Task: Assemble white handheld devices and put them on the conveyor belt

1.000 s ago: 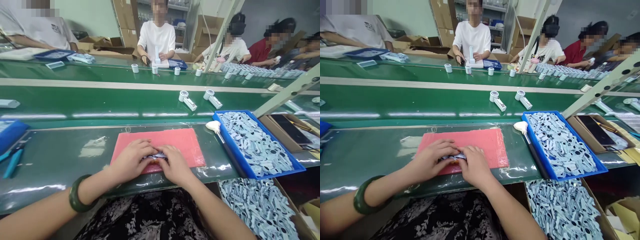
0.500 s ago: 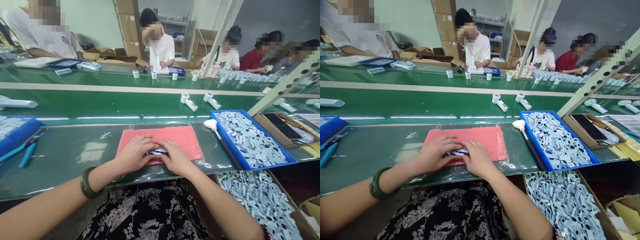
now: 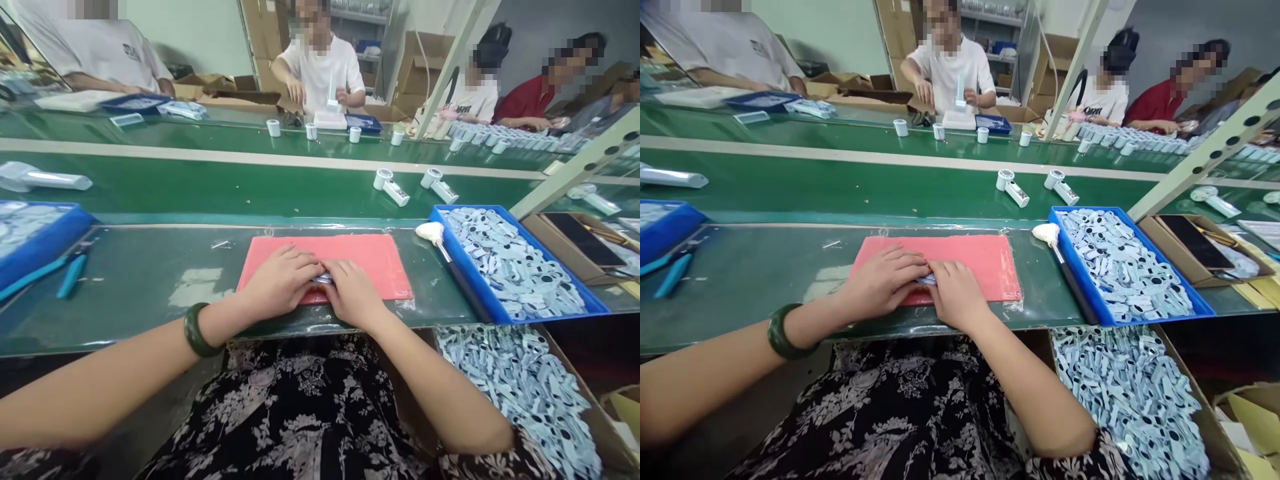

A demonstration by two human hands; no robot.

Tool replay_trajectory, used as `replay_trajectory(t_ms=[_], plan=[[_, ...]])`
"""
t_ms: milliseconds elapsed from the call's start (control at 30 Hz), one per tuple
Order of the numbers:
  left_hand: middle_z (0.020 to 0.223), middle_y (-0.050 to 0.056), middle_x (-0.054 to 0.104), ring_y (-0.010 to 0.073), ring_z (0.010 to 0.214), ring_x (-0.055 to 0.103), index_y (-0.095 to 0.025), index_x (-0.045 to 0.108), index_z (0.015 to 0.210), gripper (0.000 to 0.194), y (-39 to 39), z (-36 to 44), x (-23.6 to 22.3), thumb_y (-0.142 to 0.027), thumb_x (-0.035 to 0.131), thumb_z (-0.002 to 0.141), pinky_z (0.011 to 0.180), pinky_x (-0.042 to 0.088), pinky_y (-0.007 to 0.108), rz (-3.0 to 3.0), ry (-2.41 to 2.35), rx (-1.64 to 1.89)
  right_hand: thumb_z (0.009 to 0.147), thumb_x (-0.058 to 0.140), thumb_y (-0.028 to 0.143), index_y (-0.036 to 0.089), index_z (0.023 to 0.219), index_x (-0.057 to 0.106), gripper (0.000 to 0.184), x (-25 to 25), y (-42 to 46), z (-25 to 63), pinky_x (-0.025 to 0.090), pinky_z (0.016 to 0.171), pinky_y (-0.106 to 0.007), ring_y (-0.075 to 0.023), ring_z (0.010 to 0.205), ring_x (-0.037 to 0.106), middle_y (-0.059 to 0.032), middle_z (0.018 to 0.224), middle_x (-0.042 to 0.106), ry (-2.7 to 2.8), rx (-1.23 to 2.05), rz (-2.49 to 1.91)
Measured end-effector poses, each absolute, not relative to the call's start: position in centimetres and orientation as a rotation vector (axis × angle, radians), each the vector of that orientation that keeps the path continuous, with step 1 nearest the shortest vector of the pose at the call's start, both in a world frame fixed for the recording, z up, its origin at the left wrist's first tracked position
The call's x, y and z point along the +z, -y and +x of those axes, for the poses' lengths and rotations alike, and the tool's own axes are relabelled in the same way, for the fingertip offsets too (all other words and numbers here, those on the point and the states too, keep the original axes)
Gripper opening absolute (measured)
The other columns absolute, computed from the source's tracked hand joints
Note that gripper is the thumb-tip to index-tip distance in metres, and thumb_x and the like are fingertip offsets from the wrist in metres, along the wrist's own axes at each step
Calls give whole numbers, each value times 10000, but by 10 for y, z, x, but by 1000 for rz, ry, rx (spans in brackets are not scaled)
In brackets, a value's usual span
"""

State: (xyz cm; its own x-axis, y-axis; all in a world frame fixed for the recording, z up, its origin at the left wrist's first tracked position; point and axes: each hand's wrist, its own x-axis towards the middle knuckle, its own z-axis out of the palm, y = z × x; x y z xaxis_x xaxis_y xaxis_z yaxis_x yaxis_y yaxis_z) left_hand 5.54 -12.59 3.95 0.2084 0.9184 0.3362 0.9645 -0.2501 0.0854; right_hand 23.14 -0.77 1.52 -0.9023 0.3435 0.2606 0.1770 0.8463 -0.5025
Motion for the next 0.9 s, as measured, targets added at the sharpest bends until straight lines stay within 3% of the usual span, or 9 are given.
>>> replay_trajectory(t_ms=[233, 333, 467, 567, 633, 700, 800, 900], plan=[[1243, 92, 670, 286, 1157, 613, -173, 608, 1219, 251, 129, 56, 40, -190, 589, 970, 1052, 493, 507, -2302, 1802, -507, 987, 545, 234, 133, 1409, 533, 434, 14, 10, 235, 488, 1071, -498, -300, 1205, 571, -140, 1341, 647, 2646, 656, -378], [1307, 114, 632, 302, 1244, 559, -158, 544, 1298, 339, 134, 57, 41, -180, 598, 964, 1104, 451, 517, -2290, 1797, -469, 974, 574, 235, 143, 1478, 474, 522, 11, 11, 242, 457, 1131, -494, -288, 1289, 535, -132, 1447, 590, 2579, 694, -345], [1277, 114, 620, 328, 1287, 495, -159, 553, 1254, 330, 128, 54, 50, -218, 663, 948, 1107, 420, 508, -2316, 1759, -337, 970, 576, 270, 149, 1492, 463, 548, 6, 7, 257, 422, 1169, -533, -301, 1360, 491, -151, 1491, 549, 2427, 688, -400], [1162, 70, 631, 326, 1141, 539, -222, 607, 1149, 276, 113, 42, 59, -225, 722, 897, 1017, 423, 509, -2337, 1770, -201, 961, 565, 265, 119, 1448, 505, 512, 2, 1, 266, 450, 1139, -547, -318, 1329, 522, -182, 1425, 587, 2280, 690, -543], [1003, 24, 638, 282, 963, 564, -245, 632, 1002, 116, 95, 26, 65, -170, 642, 914, 959, 414, 480, -2394, 1791, -199, 946, 567, 247, 112, 1410, 532, 484, -1, -3, 266, 492, 1098, -521, -306, 1266, 573, -188, 1362, 615, 2133, 745, -651], [916, -13, 639, 248, 888, 576, -265, 645, 928, 181, 70, 6, 72, -111, 549, 937, 973, 395, 461, -2462, 1817, -177, 927, 587, 231, 136, 1378, 551, 462, -3, -7, 264, 533, 1044, -475, -277, 1172, 627, -166, 1290, 643, 1998, 810, -711], [1005, -16, 678, 258, 1031, 610, -286, 681, 948, 266, 19, -26, 86, -57, 552, 909, 1069, 364, 492, -2392, 1763, 42, 883, 624, 200, 194, 1347, 572, 467, -7, -8, 259, 565, 963, -437, -251, 1059, 665, -115, 1198, 675, 1929, 854, -729], [1194, 59, 681, 301, 1305, 516, -237, 704, 1006, 350, -38, -53, 97, 4, 471, 905, 1133, 323, 571, -2129, 1633, 237, 837, 648, 181, 236, 1293, 603, 461, -10, -4, 253, 572, 917, -453, -264, 1014, 681, -82, 1138, 707, 1979, 822, -717]])
